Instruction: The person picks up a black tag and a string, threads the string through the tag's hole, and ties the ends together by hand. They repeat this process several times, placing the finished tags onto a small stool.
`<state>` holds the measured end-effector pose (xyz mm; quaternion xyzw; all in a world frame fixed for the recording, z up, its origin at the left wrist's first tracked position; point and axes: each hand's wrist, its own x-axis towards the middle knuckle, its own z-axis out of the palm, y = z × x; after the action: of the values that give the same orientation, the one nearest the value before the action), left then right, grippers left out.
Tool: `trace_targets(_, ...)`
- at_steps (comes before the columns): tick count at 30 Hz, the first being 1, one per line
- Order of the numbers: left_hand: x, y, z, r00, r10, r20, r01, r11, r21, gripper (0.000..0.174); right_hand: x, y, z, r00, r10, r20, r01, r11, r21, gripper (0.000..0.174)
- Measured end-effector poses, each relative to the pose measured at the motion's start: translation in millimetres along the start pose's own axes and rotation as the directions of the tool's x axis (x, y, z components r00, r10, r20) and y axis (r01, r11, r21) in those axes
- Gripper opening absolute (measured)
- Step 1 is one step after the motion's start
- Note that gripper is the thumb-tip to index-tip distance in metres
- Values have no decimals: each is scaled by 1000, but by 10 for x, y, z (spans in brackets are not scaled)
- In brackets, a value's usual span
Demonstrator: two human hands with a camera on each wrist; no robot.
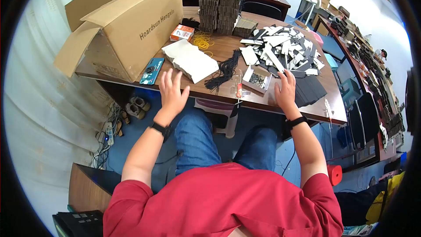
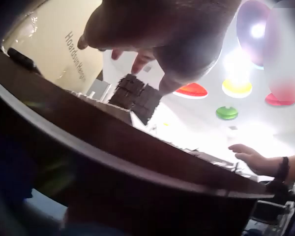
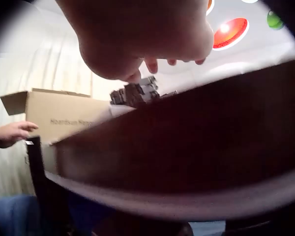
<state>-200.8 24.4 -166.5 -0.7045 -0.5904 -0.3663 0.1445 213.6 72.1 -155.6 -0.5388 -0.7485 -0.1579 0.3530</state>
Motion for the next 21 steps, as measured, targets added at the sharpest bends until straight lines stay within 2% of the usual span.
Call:
trace_targets(2, 94, -172, 184, 988, 5, -155, 5, 998, 69, 51, -120, 79, 163, 996, 49, -71, -52, 997, -48, 52)
trace_targets(3, 160, -230, 273, 979, -12, -205, 32, 995, 90, 48, -103, 119, 202, 989, 97, -112, -98, 995, -11, 56)
trace_targets(6, 384, -388, 473, 945, -72, -318, 120, 984, 134, 48, -125, 176, 267, 987, 156, -46, -161, 979, -122, 58)
trace_targets(7, 424, -384, 536, 928, -126, -350, 185, 973, 139, 47, -150, 156, 253, 992, 119, 30, -112, 977, -180, 60)
trace_targets(8, 401, -396, 631, 908, -180, -378, 235, 966, 104, 46, -140, 94, 205, 994, 86, 74, -70, 978, -197, 60)
trace_targets(10, 425, -457, 795, 857, -279, -433, 325, 945, 34, 46, -135, 109, 220, 985, 164, 56, -150, 969, -197, 58)
trace_targets(14, 466, -435, 842, 865, -299, -403, 368, 924, 103, 45, -87, 201, 260, 982, 173, 71, -158, 972, -176, 57)
trace_targets(16, 456, -329, 749, 895, -272, -353, 343, 926, 156, 44, -125, 158, 271, 974, 215, 73, -200, 964, -173, 56)
trace_targets(17, 459, -343, 777, 880, -268, -391, 353, 921, 164, 42, -109, 106, 219, 966, 246, 76, -232, 959, -160, 55)
trace_targets(21, 471, -345, 771, 888, -267, -374, 344, 926, 154, 41, -154, 195, 294, 972, 231, 37, -220, 958, -181, 54)
